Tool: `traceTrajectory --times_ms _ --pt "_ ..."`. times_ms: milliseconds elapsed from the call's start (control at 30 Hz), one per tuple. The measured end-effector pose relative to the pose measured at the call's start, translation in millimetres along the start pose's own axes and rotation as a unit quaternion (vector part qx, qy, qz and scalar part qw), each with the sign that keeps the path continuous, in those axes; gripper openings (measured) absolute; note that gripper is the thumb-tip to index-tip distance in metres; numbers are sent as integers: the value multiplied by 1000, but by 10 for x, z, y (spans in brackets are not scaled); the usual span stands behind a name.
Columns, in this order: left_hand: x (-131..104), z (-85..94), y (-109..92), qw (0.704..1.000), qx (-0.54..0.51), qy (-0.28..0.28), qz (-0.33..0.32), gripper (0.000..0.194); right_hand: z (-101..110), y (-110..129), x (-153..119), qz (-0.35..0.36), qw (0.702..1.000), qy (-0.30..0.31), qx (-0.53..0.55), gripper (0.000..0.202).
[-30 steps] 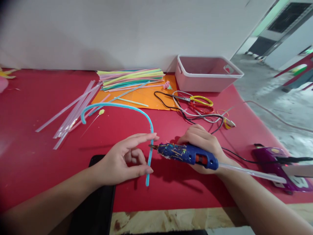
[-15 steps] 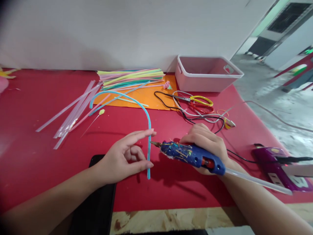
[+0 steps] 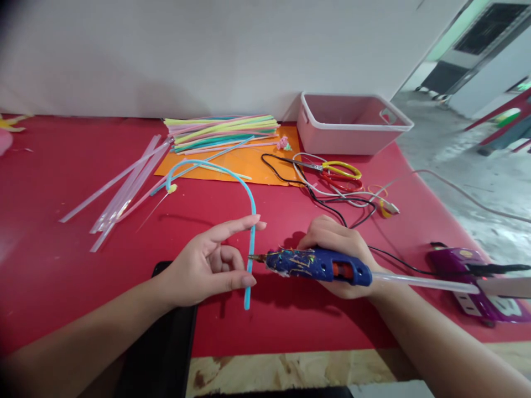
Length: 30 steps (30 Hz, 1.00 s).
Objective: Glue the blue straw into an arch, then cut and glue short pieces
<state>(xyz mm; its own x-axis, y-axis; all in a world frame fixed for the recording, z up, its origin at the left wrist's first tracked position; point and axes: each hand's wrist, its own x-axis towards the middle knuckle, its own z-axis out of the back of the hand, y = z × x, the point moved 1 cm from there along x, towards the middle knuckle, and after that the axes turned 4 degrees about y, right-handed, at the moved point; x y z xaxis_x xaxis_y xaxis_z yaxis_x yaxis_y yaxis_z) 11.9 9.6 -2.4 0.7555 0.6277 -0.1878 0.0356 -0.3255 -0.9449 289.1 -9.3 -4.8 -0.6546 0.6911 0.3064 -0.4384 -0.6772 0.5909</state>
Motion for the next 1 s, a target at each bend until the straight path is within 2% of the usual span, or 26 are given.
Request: traceTrajectory --times_ms 333,567,1000 --pt "-13 4 -43 999 -19 27 12 88 13 44 48 3 1000 -31 3 17" --pt "-14 15 -41 999 -15 38 26 87 29 88 87 -22 999 -36 -12 10" --pt "-15 24 -19 998 -6 45 35 89 20 94 95 -30 997 -62 -26 7"
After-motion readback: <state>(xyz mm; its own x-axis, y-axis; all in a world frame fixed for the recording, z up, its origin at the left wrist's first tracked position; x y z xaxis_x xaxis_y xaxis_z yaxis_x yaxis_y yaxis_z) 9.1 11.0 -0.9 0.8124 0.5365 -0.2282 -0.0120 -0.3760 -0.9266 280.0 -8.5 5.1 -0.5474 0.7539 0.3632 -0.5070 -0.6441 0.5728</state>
